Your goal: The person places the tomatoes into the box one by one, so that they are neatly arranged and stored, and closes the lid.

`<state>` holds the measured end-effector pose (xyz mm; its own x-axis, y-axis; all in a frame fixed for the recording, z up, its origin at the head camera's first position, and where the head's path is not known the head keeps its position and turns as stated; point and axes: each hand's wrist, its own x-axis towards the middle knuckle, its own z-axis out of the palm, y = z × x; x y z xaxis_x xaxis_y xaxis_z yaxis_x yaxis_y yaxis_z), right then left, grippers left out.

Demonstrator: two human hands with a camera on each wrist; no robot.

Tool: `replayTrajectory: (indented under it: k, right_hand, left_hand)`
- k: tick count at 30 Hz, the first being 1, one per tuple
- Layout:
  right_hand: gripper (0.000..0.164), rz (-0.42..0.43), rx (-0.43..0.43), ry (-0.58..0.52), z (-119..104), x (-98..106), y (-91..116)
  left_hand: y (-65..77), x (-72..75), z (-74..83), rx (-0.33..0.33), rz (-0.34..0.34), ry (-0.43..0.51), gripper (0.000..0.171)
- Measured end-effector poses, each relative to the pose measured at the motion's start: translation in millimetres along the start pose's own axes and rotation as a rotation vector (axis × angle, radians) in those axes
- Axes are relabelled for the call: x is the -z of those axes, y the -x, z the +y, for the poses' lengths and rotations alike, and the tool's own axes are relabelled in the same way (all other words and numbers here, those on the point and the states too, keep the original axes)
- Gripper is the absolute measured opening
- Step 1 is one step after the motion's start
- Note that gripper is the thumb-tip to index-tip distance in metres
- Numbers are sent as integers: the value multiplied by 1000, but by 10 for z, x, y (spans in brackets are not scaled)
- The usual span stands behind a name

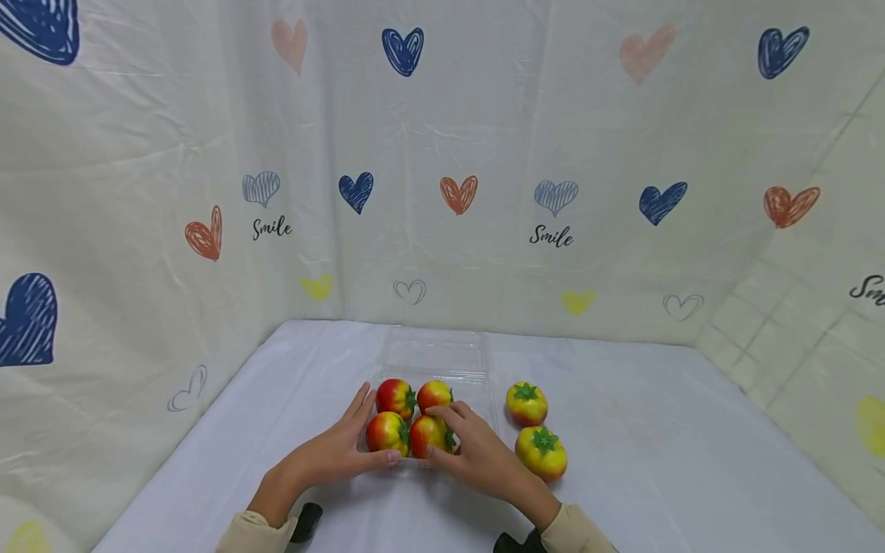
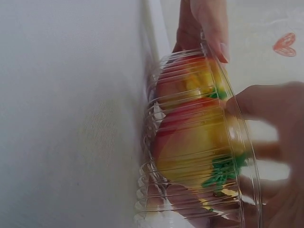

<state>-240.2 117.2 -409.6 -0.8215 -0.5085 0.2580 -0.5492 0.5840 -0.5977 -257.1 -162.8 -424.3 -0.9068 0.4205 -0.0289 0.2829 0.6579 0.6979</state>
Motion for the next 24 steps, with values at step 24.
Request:
replayTrajectory:
  k: [24]
  right_hand:
    - [58, 48, -28, -35, 15, -18, 6]
  left_hand:
    - [-5, -8, -21, 14, -4, -6, 124]
